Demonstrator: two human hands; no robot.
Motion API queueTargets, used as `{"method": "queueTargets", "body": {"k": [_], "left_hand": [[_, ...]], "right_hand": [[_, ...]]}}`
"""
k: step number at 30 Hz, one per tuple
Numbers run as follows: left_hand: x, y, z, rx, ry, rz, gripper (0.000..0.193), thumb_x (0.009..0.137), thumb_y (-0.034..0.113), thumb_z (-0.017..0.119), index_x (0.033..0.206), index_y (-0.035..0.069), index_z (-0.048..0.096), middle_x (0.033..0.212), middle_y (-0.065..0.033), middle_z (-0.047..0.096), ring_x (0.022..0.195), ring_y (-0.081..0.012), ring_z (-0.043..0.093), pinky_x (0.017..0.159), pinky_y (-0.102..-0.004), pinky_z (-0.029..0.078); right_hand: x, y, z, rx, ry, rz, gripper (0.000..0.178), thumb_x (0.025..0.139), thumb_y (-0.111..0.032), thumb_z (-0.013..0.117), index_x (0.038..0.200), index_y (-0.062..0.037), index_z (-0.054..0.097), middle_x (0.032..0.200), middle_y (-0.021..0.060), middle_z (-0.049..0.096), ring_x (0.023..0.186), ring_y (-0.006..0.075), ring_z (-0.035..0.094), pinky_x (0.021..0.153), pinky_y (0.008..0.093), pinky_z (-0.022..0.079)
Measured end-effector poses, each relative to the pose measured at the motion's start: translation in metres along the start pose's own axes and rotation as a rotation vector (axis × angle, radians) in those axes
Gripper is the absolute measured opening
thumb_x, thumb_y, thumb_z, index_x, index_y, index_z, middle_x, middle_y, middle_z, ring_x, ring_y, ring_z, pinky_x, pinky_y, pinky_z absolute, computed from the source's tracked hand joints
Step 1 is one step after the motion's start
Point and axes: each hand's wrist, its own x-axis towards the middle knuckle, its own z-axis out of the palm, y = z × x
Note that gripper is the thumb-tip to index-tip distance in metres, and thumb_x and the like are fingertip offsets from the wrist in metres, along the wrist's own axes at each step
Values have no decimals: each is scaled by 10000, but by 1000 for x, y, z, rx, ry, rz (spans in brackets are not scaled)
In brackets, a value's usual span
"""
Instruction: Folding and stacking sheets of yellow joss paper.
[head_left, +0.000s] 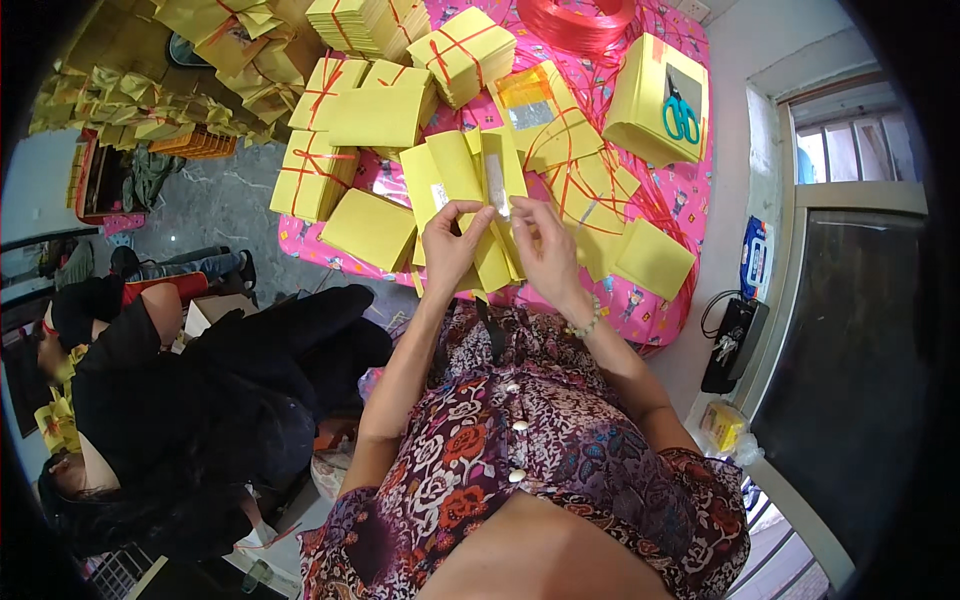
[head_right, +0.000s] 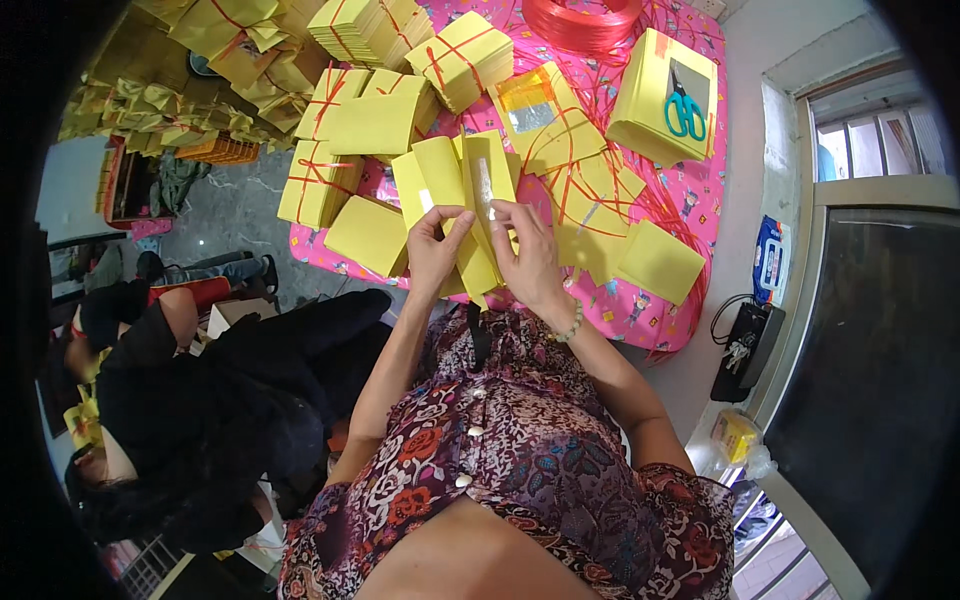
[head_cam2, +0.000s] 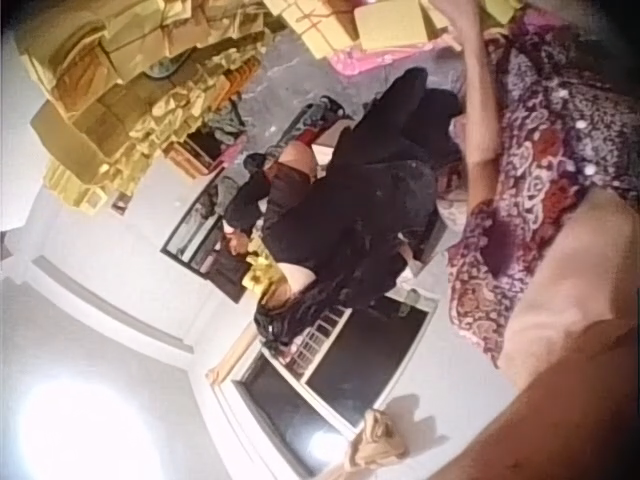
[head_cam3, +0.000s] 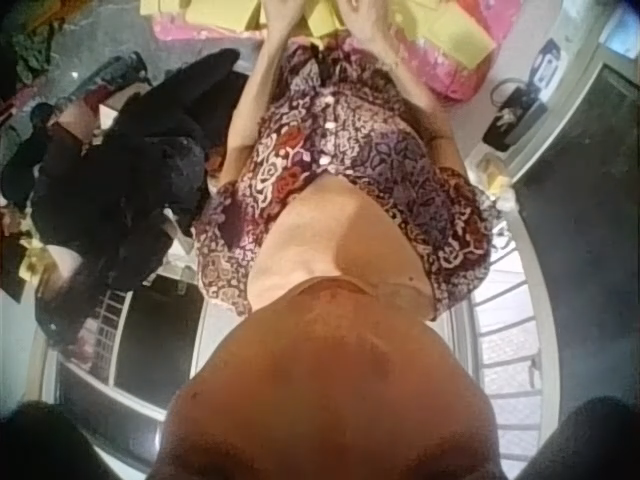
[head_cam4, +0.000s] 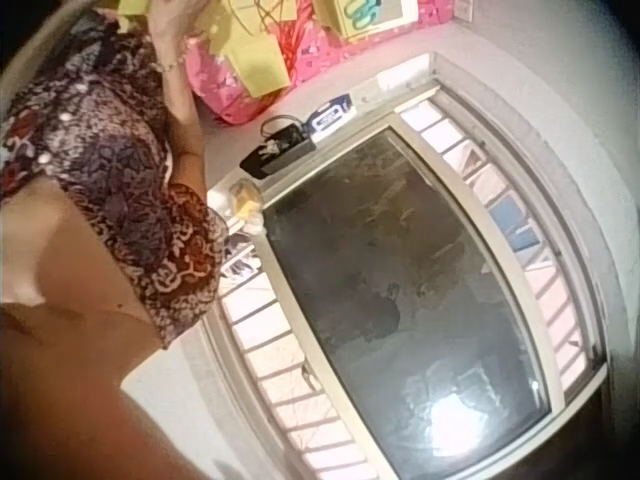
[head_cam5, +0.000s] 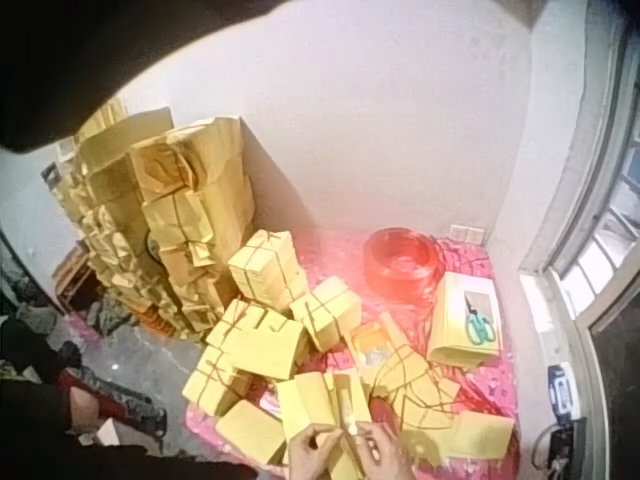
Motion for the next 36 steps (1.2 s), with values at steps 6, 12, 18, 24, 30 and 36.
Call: {"method": "queueTargets", "body": {"k": [6,12,18,24,30,36], "left_hand": [[-6,8,8,41,22,130,262,873,233,759,1051,45,719,714,36,607,582,-33,416,520,-225,359],[-12,16,2,213,-35,151,443,896,225,716,1308,94,619,850,-40,667,594,-70,483,550,-240,421],[-18,20,7,238,-64,263,660,924,172,651,1506,81,353,1036,-167,687,711,-209,652,653,-325,518],[-16,22,3,291,-91,219,642,956,186,618,1516,90,319,1052,-174,689,857,-242,699,742,-355,544],[-15,14,5,321,-67,305,456,965,207,611,1380,47,512,1072,-174,681,933,-239,680,821,-347,525],[-14,9,6,276,-55,296,410,955,239,617,1302,25,569,1023,-163,670,852,-264,670,773,-354,524]], "right_hand": [[6,37,17,231,-198,209,326,998,-247,548,1200,9,551,1024,168,665,951,251,647,772,370,499],[12,39,16,325,-196,214,323,1001,-237,531,1198,19,540,987,175,659,910,255,645,782,374,489],[13,53,21,336,-180,154,308,986,-181,516,1209,30,539,1040,192,668,947,273,658,821,375,498],[11,26,10,212,-225,143,350,986,-170,486,1274,23,535,1119,234,657,1038,346,648,862,406,496],[12,13,5,201,-254,86,355,986,-169,469,1279,20,539,1106,241,651,1053,371,630,886,420,487],[4,17,5,123,-280,36,407,981,-173,484,1351,-4,510,1240,226,589,1132,342,591,939,402,472]]}}
